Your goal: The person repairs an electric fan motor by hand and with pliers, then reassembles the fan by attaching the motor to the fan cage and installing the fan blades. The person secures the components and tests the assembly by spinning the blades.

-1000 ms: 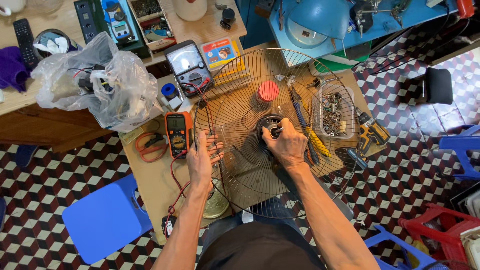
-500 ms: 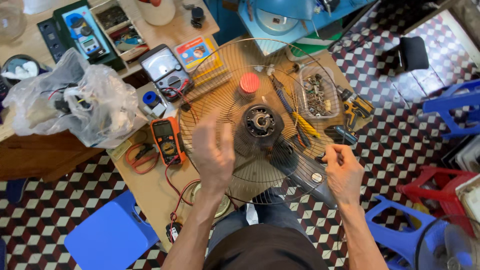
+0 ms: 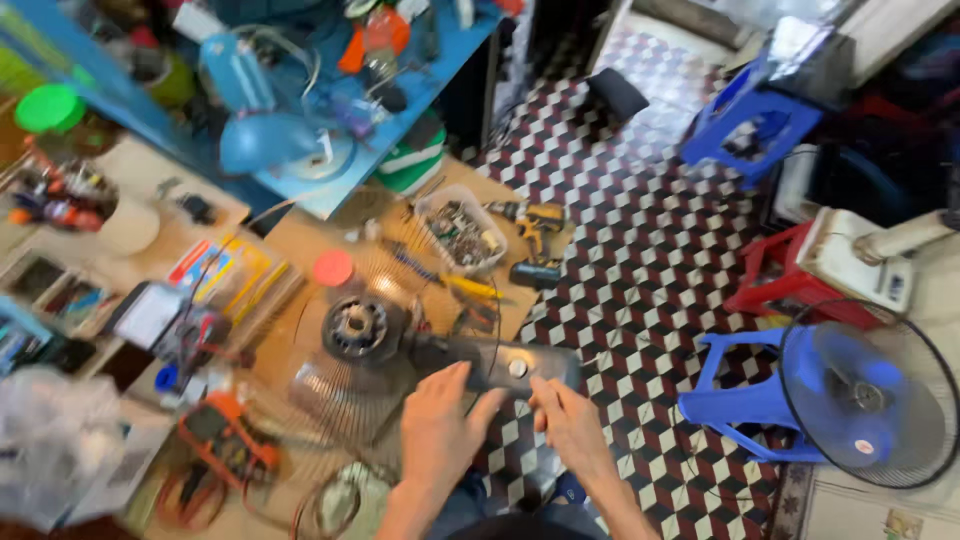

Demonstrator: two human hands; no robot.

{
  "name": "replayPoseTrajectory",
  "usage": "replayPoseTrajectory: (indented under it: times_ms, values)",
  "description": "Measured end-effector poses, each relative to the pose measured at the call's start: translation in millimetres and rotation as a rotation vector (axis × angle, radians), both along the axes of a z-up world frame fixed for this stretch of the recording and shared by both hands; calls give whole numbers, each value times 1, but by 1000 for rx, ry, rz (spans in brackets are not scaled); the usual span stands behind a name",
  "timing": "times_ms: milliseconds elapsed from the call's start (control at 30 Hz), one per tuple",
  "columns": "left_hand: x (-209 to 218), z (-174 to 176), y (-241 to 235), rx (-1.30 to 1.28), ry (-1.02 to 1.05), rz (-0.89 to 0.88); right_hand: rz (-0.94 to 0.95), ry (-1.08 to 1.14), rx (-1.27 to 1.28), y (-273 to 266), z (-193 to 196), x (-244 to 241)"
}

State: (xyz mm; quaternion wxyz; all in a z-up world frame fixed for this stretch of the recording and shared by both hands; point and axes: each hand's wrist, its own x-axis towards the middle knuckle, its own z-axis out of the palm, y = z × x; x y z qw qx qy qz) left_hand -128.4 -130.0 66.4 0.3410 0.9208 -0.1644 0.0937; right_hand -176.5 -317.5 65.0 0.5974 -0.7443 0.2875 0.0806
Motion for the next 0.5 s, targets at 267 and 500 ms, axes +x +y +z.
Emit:
replayPoseTrajectory:
  times_ms: [267, 500]
  values:
    - [-26, -36, -26, 108, -141, 88, 256, 83, -58, -59, -3, -43]
    - [-31, -26, -51, 95, -109, 248, 349, 111, -75, -118, -23, -86]
